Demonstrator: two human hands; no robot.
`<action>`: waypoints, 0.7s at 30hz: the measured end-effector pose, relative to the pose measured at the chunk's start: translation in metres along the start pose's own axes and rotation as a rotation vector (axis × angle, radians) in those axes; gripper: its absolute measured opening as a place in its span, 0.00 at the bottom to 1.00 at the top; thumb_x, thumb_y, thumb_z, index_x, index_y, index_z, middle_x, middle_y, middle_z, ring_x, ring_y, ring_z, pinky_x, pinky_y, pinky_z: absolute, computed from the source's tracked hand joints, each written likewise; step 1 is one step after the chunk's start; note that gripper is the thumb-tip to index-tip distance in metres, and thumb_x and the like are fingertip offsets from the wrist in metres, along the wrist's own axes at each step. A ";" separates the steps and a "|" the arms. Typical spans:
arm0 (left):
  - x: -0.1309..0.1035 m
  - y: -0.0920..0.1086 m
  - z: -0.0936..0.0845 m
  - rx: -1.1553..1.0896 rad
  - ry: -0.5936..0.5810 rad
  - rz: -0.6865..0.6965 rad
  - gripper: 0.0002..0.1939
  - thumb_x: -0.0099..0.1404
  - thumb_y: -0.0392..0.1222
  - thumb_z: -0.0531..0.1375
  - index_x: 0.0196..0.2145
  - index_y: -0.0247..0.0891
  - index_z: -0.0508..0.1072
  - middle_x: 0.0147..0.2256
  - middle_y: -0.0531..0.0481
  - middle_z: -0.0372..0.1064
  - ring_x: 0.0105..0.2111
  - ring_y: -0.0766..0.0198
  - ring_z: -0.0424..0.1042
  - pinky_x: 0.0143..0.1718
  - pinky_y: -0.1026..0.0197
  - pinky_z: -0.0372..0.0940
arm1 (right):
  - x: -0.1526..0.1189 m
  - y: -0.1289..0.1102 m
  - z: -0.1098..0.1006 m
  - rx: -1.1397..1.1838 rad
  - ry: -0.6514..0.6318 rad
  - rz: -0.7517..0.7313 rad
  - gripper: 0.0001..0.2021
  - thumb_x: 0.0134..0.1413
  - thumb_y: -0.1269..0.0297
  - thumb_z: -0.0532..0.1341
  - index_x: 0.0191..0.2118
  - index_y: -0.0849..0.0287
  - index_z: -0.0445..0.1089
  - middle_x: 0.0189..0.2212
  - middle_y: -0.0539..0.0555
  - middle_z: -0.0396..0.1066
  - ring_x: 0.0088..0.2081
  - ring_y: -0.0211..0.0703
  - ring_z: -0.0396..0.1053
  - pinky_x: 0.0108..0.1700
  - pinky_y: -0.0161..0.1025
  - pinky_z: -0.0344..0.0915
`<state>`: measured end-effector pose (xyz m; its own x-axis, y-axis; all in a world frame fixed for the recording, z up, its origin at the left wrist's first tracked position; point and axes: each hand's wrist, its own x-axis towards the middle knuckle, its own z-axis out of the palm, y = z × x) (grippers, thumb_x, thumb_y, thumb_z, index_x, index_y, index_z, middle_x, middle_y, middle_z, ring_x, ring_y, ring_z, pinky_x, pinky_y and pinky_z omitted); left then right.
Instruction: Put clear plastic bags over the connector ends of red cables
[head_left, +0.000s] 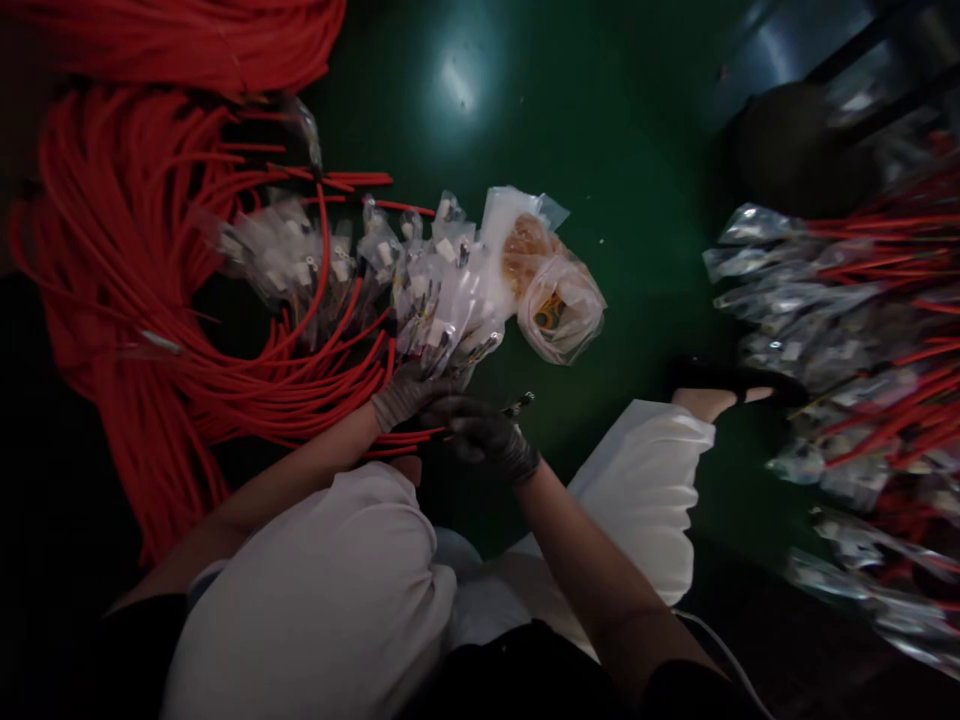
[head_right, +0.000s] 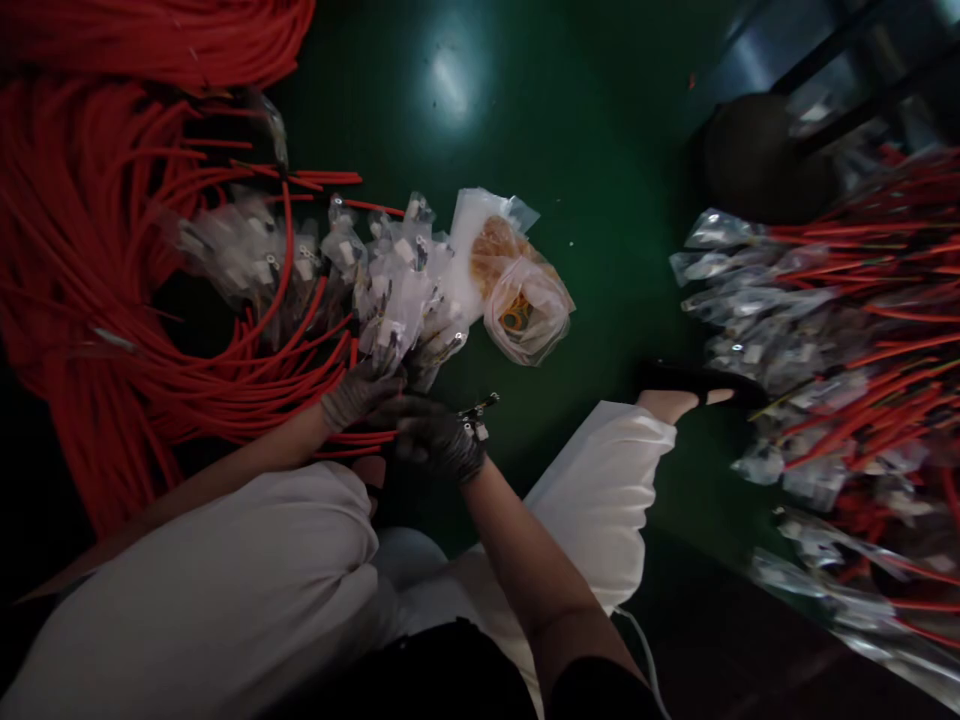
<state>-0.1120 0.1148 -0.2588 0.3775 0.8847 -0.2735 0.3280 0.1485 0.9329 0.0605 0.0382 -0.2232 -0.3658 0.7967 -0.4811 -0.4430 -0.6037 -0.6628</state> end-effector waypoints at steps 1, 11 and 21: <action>-0.001 -0.002 0.002 0.004 -0.025 0.028 0.19 0.63 0.41 0.64 0.51 0.38 0.78 0.53 0.43 0.77 0.57 0.50 0.73 0.63 0.44 0.66 | -0.001 -0.010 -0.006 -0.086 0.045 -0.086 0.22 0.45 0.57 0.68 0.48 0.58 0.74 0.43 0.57 0.78 0.20 0.30 0.58 0.18 0.30 0.52; -0.014 0.005 0.005 0.159 -0.150 0.138 0.23 0.65 0.46 0.61 0.57 0.42 0.73 0.56 0.44 0.75 0.59 0.49 0.72 0.64 0.49 0.64 | 0.050 -0.104 -0.041 -1.177 0.025 -0.415 0.29 0.33 0.67 0.77 0.48 0.58 0.78 0.56 0.61 0.69 0.59 0.62 0.69 0.62 0.60 0.66; 0.000 0.017 -0.020 -0.214 0.321 -0.022 0.10 0.57 0.46 0.62 0.35 0.40 0.72 0.32 0.49 0.73 0.35 0.60 0.74 0.40 0.55 0.74 | 0.052 0.013 0.010 -0.302 -0.080 0.053 0.22 0.49 0.41 0.67 0.36 0.57 0.75 0.28 0.55 0.78 0.25 0.46 0.75 0.25 0.41 0.74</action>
<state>-0.1242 0.1263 -0.2386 0.0708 0.9687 -0.2380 0.1316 0.2274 0.9649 0.0277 0.0713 -0.2505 -0.4506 0.7522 -0.4808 -0.1629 -0.5988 -0.7841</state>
